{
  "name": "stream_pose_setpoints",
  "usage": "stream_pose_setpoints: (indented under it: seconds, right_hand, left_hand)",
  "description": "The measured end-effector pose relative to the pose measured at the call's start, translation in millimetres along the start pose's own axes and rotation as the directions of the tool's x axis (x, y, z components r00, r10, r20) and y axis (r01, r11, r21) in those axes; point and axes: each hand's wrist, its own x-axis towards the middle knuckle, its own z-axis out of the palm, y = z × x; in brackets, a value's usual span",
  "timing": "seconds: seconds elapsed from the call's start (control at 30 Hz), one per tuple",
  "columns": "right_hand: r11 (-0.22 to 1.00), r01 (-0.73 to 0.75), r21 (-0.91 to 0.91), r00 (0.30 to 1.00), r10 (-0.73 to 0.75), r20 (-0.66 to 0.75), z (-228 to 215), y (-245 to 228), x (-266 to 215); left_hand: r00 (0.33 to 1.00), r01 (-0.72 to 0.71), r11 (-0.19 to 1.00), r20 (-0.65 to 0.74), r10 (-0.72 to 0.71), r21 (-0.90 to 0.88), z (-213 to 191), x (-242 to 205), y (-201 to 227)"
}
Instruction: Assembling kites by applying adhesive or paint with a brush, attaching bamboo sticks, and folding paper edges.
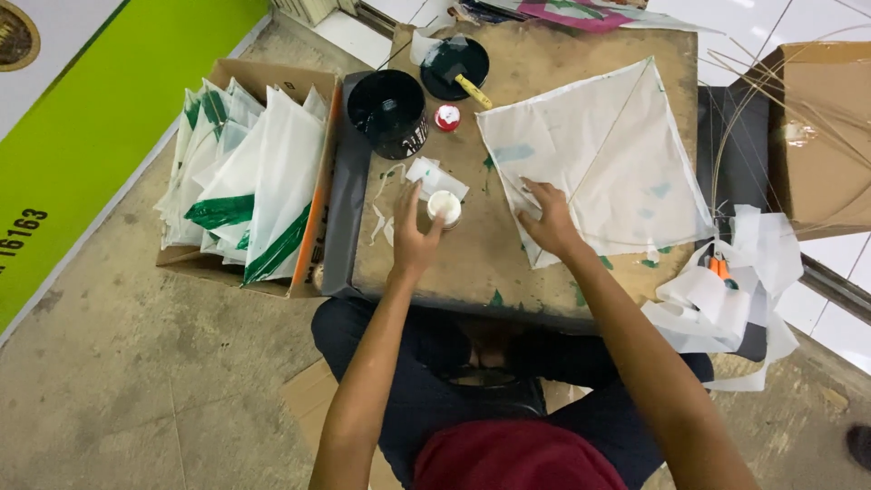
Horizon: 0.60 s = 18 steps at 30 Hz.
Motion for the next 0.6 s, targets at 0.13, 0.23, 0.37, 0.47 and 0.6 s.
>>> stream_pose_setpoints:
  seconds: [0.13, 0.23, 0.37, 0.47, 0.6]
  right_hand:
    - [0.96, -0.093, -0.264, 0.978, 0.138, 0.157, -2.6, -26.4, -11.4]
    - [0.928, -0.057, -0.369, 0.974, 0.133, 0.184, -2.8, -37.5, -10.8]
    - [0.893, -0.05, -0.447, 0.953, 0.177, 0.247, 4.5, -32.5, -6.5]
    - [0.867, -0.042, -0.497, 0.931, 0.214, 0.294, 9.4, -31.6, -1.0]
    - [0.844, -0.032, -0.535, 0.911, 0.244, 0.331, 13.7, -28.5, 4.4]
  left_hand:
    - [0.96, -0.254, 0.965, -0.109, 0.259, 0.057, 24.7, 43.7, 31.8]
    - [0.982, -0.134, 0.979, 0.153, 0.111, 0.154, 50.9, 76.2, 43.3]
    - [0.769, -0.182, 0.894, 0.625, -0.129, 0.409, 111.6, 92.1, 4.0]
    - [0.681, -0.26, 0.836, 0.706, -0.196, 0.483, 141.6, 92.4, -20.6]
    - [0.649, -0.396, 0.745, 0.737, -0.186, 0.537, 152.4, 91.1, -37.4]
